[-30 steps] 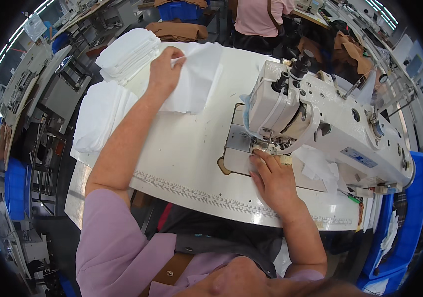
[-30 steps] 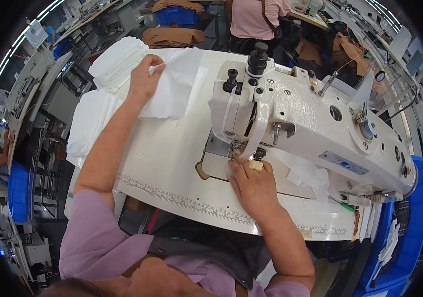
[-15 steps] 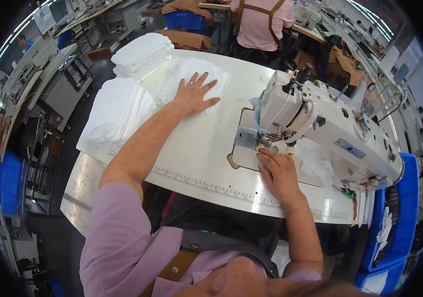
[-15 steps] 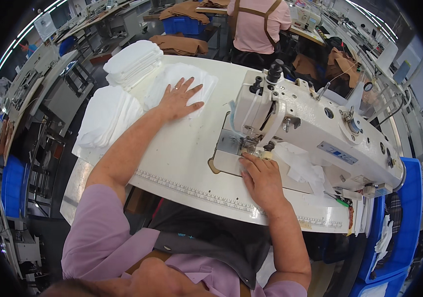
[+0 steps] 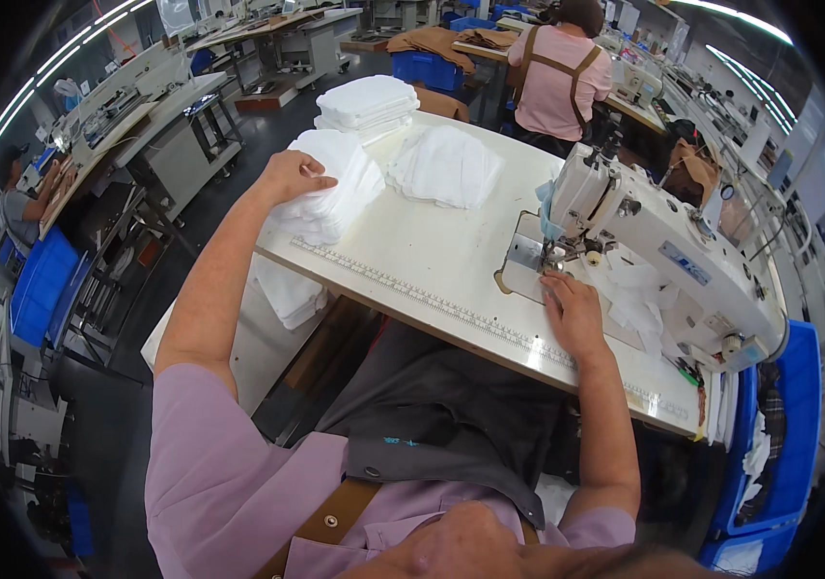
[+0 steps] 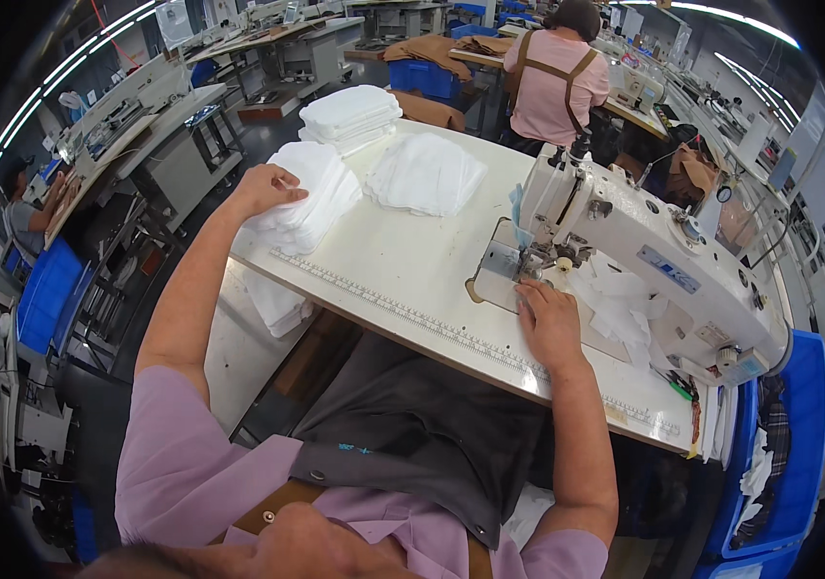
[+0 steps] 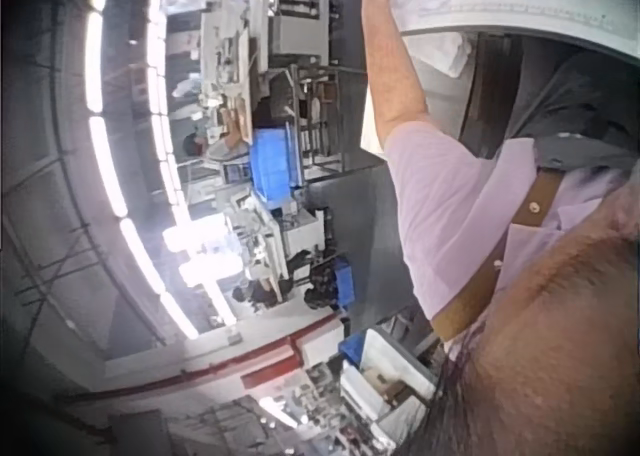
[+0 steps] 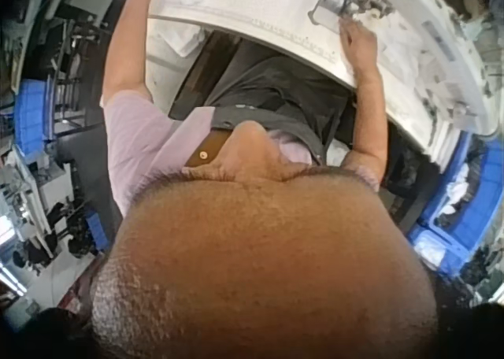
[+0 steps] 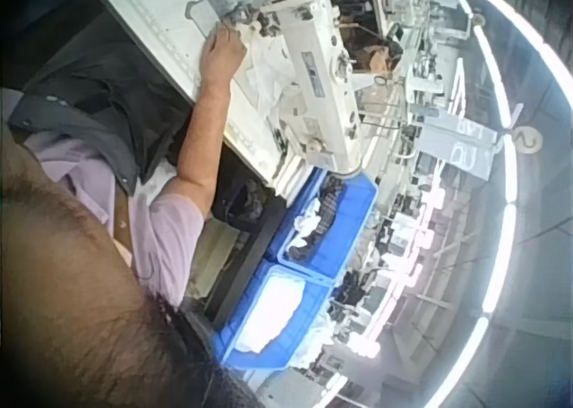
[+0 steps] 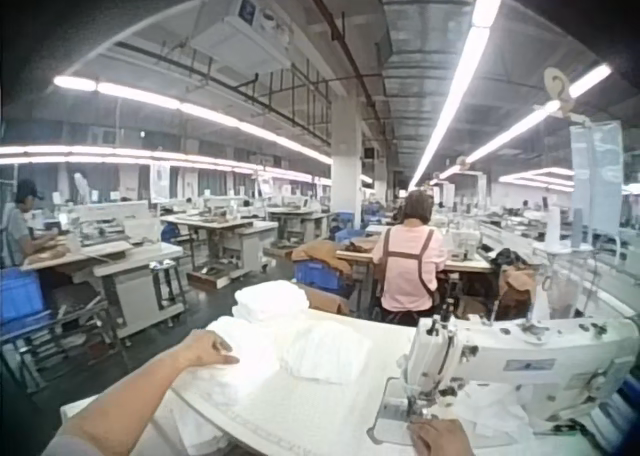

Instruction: Operating an industrial sewing machine to assemble white fabric masks.

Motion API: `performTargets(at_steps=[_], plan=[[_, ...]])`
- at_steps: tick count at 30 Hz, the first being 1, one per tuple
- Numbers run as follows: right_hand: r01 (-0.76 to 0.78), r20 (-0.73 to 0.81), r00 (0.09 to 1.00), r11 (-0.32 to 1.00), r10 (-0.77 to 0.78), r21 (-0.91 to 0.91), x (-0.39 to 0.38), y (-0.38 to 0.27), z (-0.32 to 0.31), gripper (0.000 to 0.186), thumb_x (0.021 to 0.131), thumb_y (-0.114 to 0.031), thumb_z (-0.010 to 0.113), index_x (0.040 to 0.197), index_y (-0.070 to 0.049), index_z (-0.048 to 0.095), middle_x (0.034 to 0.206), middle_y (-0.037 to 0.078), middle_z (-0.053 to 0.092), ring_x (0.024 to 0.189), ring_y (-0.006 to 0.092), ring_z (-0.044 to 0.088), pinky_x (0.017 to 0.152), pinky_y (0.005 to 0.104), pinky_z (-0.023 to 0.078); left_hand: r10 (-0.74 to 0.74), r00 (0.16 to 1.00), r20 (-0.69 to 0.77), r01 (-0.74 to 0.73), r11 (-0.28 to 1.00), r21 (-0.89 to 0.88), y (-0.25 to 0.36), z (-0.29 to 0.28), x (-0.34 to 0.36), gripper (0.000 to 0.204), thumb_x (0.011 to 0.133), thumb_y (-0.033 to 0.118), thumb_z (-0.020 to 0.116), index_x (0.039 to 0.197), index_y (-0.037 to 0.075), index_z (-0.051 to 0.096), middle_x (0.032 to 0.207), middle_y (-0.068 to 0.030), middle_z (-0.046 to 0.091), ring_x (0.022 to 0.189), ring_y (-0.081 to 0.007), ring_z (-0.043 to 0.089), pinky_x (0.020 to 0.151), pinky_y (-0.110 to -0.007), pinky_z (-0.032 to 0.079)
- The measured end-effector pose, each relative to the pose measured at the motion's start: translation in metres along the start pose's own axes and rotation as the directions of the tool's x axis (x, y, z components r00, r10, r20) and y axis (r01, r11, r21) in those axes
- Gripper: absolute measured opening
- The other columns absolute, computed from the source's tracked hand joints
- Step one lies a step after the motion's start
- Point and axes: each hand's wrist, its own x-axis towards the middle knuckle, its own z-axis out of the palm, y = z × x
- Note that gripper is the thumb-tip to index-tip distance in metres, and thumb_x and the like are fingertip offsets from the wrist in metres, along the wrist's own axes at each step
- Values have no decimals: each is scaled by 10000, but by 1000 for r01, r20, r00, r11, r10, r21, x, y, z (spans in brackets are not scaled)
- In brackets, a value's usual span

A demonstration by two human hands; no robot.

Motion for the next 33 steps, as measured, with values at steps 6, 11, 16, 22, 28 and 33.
performTargets(at_steps=[6,11,16,22,28,33], plan=[[-1,-37,999,1000,1,-20,-5,4,1,264,927,-131,664,1185,-94,706,1238,61,716,1118,280,669,952,454,483,1,997,74,4,998,-61,-24,-8,-6,494,682,432,955,980,57,835,994,-104,804,902,-209,755,868,-313,583],[-12,-46,999,1000,11,-21,-3,3,2,251,927,-133,664,1168,-84,717,1211,69,726,1102,283,677,927,451,492,39,993,115,-40,999,3,-22,-11,1,211,747,212,845,837,22,824,785,-101,785,744,-156,738,723,-302,596],[-14,-56,998,1000,13,-26,-6,6,1,237,912,-121,678,1140,-81,726,1196,81,729,1083,293,680,914,448,498,-136,980,146,170,952,-253,-19,-19,4,150,763,152,811,840,23,818,785,-74,769,725,-148,730,692,-293,608],[134,-59,990,987,-129,93,18,-22,5,213,867,-67,732,1080,-75,730,1160,85,729,1032,326,673,883,436,509,-146,954,264,264,826,-498,-43,-14,8,146,813,149,813,842,7,796,764,-48,740,688,-130,685,621,-279,565],[213,20,963,809,-267,548,124,-134,40,230,911,-152,774,1117,-60,729,1114,114,716,953,306,697,814,392,562,-122,938,324,295,773,-561,-48,-4,11,132,818,119,828,870,1,805,752,-38,720,657,-106,642,587,-255,537],[115,60,975,713,-215,692,216,-190,103,326,900,-242,793,1149,-44,721,1123,132,691,958,308,694,835,412,572,-101,941,322,288,738,-610,-46,-3,11,118,863,123,815,900,12,792,743,-4,704,619,-68,575,534,-235,455]])
